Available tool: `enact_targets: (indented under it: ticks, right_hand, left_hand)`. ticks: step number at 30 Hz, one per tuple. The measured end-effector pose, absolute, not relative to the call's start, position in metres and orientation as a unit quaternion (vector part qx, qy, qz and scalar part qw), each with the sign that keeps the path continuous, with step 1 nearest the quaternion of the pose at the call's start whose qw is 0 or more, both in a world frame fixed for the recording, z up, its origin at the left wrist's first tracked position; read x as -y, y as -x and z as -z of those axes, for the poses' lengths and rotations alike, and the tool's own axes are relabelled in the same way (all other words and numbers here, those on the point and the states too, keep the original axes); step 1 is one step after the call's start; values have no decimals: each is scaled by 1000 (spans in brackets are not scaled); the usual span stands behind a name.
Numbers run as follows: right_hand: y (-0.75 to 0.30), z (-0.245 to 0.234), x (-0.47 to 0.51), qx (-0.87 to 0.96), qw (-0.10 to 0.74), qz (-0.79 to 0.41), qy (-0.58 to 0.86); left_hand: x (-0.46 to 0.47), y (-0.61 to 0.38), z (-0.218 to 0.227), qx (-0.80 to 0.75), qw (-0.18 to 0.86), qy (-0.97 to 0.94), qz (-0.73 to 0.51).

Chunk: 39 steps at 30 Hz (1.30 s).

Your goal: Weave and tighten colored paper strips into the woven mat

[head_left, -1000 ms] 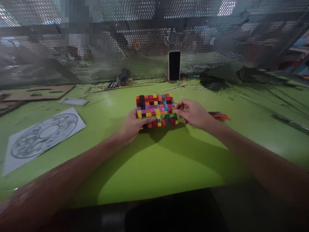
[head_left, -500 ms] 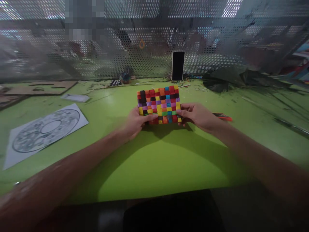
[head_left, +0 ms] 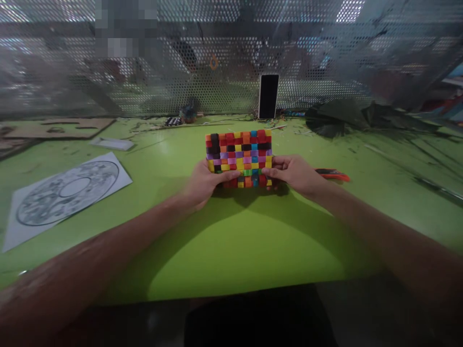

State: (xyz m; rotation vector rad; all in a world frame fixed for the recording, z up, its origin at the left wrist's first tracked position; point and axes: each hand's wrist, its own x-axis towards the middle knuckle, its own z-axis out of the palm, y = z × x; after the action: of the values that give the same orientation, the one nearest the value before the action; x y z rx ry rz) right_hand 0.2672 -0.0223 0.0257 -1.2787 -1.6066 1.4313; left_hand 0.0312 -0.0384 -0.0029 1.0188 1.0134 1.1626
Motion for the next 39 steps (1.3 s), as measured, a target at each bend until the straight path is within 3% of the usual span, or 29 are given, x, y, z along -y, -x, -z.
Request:
enact_targets:
  ticks: [8, 17, 30, 39]
  right_hand:
    - [-267, -21, 20, 580, 339, -569, 474]
    - [-264, -18, 22, 605, 396, -520, 454]
    - [-262, -21, 27, 559, 334, -679, 338]
    - [-261, -14, 23, 566, 307, -648, 406]
  left_hand:
    - [42, -32, 0, -442, 585, -456, -504]
    - [43, -33, 2, -427, 570, -485, -508]
    - [42, -30, -6, -476, 556, -479, -486]
    - [42, -28, -3, -451, 535, -523, -487]
